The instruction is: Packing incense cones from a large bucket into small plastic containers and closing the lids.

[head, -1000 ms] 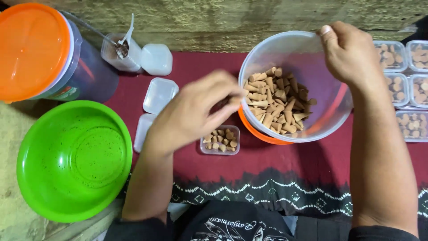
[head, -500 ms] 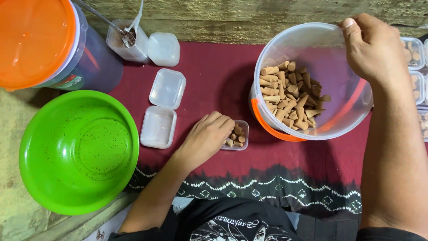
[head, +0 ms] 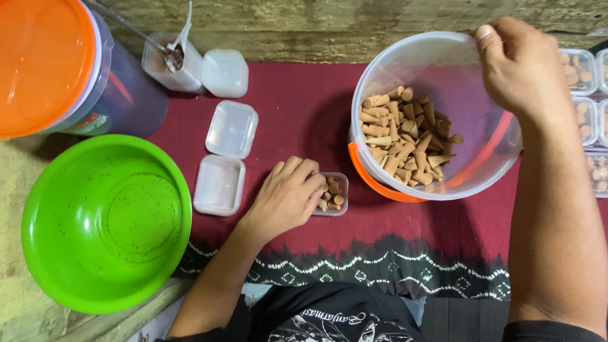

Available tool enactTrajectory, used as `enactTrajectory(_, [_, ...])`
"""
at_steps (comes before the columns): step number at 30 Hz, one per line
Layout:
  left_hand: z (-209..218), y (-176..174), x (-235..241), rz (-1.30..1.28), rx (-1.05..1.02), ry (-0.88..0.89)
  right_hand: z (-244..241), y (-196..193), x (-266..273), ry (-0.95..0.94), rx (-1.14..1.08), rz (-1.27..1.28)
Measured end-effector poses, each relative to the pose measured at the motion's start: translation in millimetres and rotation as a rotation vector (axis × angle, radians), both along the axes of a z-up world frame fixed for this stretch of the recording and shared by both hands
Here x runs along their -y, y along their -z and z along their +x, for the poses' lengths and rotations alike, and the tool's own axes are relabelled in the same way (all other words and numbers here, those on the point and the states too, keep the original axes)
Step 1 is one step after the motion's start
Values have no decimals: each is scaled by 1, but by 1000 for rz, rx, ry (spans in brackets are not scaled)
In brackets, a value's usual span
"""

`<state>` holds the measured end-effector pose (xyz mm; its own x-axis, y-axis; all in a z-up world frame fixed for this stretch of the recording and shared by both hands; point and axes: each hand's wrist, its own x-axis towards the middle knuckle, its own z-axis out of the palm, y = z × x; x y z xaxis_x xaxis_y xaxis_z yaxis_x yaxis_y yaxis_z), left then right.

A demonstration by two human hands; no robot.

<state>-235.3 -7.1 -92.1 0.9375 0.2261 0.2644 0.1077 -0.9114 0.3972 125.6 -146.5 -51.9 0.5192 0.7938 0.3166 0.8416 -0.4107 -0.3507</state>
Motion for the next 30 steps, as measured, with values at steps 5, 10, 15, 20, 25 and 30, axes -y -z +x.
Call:
enactTrajectory(5, [17, -40, -13, 72, 228, -6, -4, -6, -3, 7, -85, 18])
enactTrajectory(10, [66, -112, -9, 115, 421, 62, -9, -13, -7, 24, -130, 18])
enactTrajectory(15, [163, -82, -15, 273, 34, 283, -11, -15, -9, 29, -165, 50])
enactTrajectory(20, [256, -15, -20, 434, -576, 310, -15, -15, -12, 36, -137, 92])
enactTrajectory(25, [278, 0, -11, 553, -915, 292, -13, -5, -13, 7, -74, 163])
enactTrajectory(30, [277, 9, -15, 582, -870, 377, -11, -3, -16, -16, -7, 146])
